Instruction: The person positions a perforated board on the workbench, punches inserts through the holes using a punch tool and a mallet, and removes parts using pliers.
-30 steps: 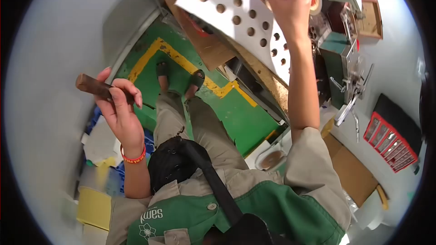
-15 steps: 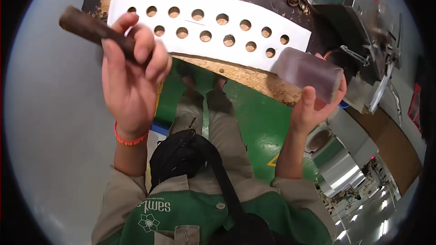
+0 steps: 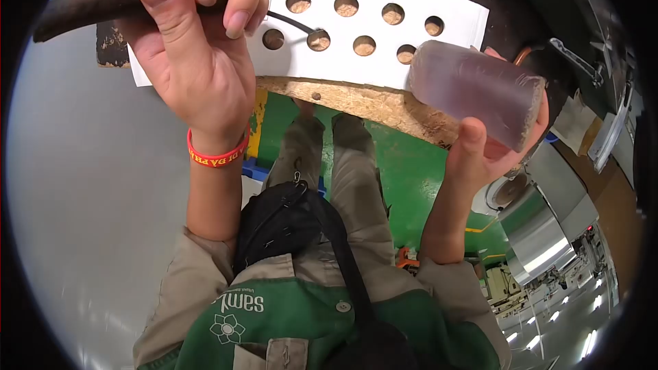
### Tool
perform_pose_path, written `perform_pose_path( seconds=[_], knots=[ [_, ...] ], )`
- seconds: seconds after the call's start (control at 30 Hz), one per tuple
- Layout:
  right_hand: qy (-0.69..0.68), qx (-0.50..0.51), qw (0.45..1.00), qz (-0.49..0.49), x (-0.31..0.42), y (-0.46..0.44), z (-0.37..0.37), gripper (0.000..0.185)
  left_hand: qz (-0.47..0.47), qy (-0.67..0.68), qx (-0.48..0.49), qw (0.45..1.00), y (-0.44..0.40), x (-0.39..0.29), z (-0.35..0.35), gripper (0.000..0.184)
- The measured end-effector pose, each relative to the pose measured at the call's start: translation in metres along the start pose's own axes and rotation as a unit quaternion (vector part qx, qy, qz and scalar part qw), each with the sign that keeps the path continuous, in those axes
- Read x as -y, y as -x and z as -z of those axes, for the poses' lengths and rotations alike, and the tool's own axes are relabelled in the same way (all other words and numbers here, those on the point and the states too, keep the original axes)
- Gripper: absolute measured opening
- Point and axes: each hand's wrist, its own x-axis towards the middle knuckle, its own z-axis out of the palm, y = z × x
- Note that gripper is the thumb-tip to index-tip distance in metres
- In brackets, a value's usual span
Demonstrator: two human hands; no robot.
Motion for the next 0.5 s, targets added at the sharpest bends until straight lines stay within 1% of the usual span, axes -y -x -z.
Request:
perform_pose_path(
  seconds=[0.07,0.17,0.33,0.4,0.5],
  knots=[
    [0.005,-0.008,1.0,-0.008,0.001,-0.001,-0.001,0.101,-0.01,-0.028,-0.002,1.0,0.0,0.004,-0.001,0.022],
    [0.004,-0.012,1.0,-0.008,-0.001,0.0,-0.001,0.101,-0.011,-0.012,0.012,1.0,-0.002,0.006,0.003,0.021],
    [-0.007,-0.019,1.0,0.006,-0.007,-0.002,0.003,0.103,-0.007,-0.008,-0.004,1.0,0.0,0.003,-0.002,0.017],
    [-0.001,-0.019,1.0,-0.001,-0.005,-0.001,0.003,0.104,-0.018,-0.043,-0.027,0.999,0.002,0.002,-0.005,0.016],
    [-0.002,-0.013,1.0,0.002,-0.007,-0.002,0.004,0.104,-0.011,-0.058,-0.064,0.996,0.003,0.003,-0.017,0.016]
  ],
)
